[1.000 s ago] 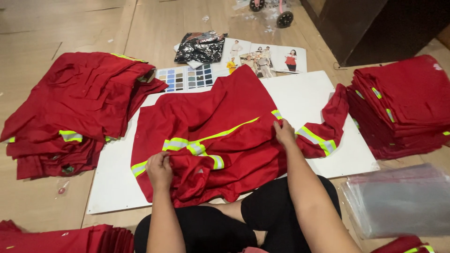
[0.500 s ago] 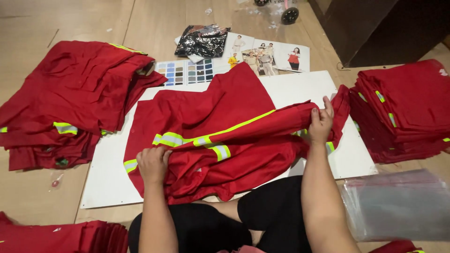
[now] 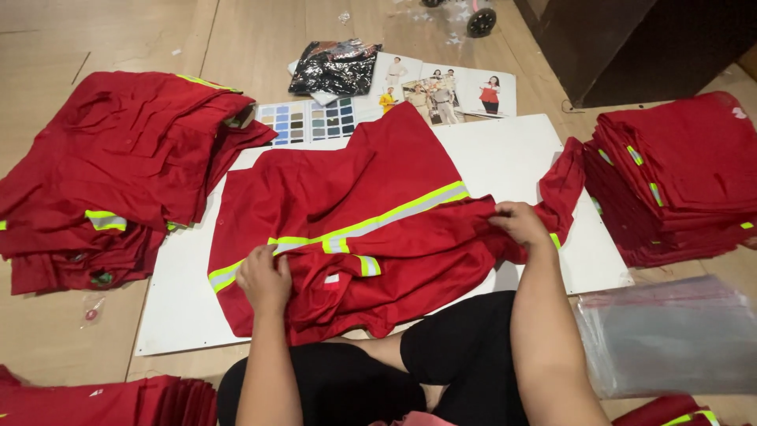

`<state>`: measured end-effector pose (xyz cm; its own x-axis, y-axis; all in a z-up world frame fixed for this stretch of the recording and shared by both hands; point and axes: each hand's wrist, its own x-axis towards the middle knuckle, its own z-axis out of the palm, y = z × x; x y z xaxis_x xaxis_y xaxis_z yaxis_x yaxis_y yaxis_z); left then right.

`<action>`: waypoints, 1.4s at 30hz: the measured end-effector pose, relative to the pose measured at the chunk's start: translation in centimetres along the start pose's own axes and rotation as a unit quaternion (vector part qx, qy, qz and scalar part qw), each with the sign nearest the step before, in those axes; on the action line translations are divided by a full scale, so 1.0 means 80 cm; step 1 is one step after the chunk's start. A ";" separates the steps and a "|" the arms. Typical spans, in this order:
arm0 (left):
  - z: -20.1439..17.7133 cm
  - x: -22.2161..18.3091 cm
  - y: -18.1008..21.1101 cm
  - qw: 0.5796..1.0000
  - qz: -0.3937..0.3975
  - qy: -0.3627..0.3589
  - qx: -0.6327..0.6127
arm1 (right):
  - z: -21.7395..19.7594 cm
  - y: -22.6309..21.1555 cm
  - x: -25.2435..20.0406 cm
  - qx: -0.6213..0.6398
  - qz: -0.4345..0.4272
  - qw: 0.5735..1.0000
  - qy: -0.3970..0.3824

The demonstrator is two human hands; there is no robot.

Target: Folding and stacking red workwear garments on a board

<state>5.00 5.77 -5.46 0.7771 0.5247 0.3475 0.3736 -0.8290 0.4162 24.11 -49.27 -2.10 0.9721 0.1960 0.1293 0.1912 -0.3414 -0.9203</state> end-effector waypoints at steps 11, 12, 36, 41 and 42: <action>0.070 0.011 -0.058 0.987 -0.033 -0.136 0.085 | 0.007 0.014 0.009 -0.028 0.088 0.995 0.037; 0.075 0.013 -0.064 0.986 -0.037 -0.141 0.083 | 0.003 0.018 0.013 -0.033 0.045 0.997 0.056; -0.063 -0.038 0.110 0.993 0.083 -0.059 -0.063 | 0.005 0.049 0.037 0.018 0.107 0.986 0.124; -0.057 -0.058 0.106 0.919 0.020 -0.382 0.097 | -0.015 0.142 0.082 -0.127 0.096 0.970 0.184; -0.030 -0.053 0.072 0.947 0.052 -0.290 0.126 | -0.022 0.140 0.079 -0.149 0.118 0.957 0.219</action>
<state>2.64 -0.76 -2.53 0.9367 0.3030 -0.1753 0.3314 -0.9289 0.1651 32.65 -53.48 -10.95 0.9441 -0.3017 0.1328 -0.0749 -0.5888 -0.8048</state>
